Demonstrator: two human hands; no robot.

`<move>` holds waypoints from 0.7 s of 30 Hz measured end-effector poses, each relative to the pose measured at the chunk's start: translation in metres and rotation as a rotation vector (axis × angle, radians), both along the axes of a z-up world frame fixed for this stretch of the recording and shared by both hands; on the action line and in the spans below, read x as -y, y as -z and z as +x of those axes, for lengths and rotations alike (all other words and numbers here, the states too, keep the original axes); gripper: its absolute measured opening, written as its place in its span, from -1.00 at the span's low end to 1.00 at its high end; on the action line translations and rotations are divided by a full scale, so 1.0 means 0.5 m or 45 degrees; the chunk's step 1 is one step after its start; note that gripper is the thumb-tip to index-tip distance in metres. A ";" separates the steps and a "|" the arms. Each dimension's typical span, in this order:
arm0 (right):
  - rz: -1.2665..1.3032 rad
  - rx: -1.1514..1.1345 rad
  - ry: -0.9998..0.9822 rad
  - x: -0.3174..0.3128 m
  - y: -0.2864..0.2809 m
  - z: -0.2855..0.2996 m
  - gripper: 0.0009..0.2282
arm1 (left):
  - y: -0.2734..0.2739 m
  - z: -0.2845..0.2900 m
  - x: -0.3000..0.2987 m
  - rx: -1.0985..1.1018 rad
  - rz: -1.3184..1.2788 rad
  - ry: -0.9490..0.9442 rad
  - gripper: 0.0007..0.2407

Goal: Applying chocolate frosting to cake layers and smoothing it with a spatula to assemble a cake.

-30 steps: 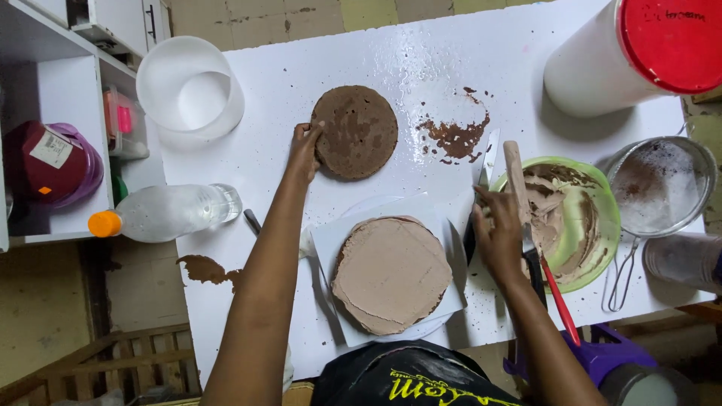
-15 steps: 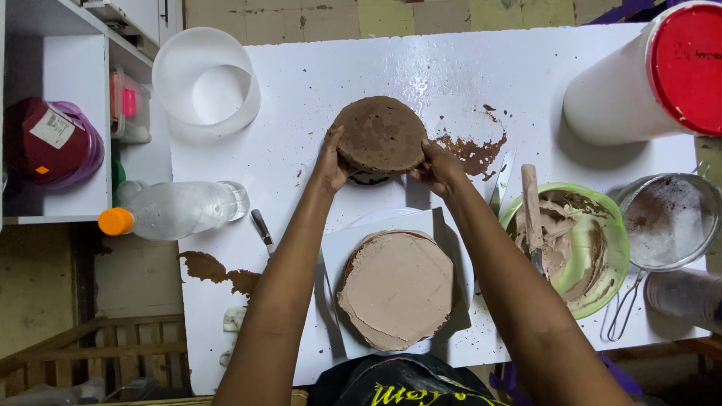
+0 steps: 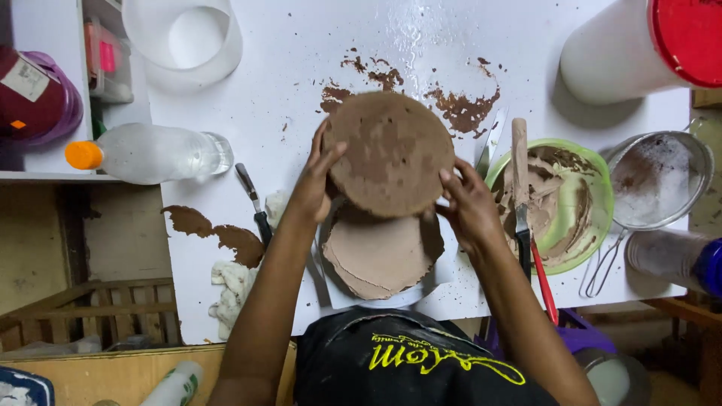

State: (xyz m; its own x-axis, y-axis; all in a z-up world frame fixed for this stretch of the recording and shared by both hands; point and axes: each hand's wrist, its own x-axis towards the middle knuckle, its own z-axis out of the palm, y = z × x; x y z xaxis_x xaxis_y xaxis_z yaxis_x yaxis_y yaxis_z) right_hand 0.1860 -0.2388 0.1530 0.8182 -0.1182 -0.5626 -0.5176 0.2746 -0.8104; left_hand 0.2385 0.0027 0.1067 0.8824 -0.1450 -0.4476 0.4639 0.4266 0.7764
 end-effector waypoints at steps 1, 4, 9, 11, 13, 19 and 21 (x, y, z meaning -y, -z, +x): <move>0.003 0.016 -0.001 0.007 -0.004 -0.036 -0.53 | -0.038 -0.037 0.003 0.016 0.003 -0.001 -0.27; -0.022 -0.038 -0.044 0.026 -0.008 -0.145 -0.43 | -0.095 -0.145 0.009 -0.021 0.141 0.112 -0.21; 0.024 -0.132 -0.032 0.046 0.060 -0.265 -0.43 | -0.046 -0.250 0.007 -0.026 0.225 0.166 -0.26; -0.010 -0.124 -0.051 0.029 0.026 -0.264 -0.44 | -0.045 -0.257 0.001 0.027 0.413 0.214 -0.27; -0.047 -0.081 -0.070 0.019 0.024 -0.273 -0.44 | -0.037 -0.268 -0.003 0.115 0.599 0.263 -0.28; -0.048 0.006 -0.045 -0.005 0.045 -0.284 -0.48 | -0.010 -0.268 0.011 0.262 1.448 0.294 -0.37; -0.097 0.058 -0.064 -0.010 0.055 -0.290 -0.50 | -0.002 -0.271 0.019 0.440 1.609 0.256 -0.39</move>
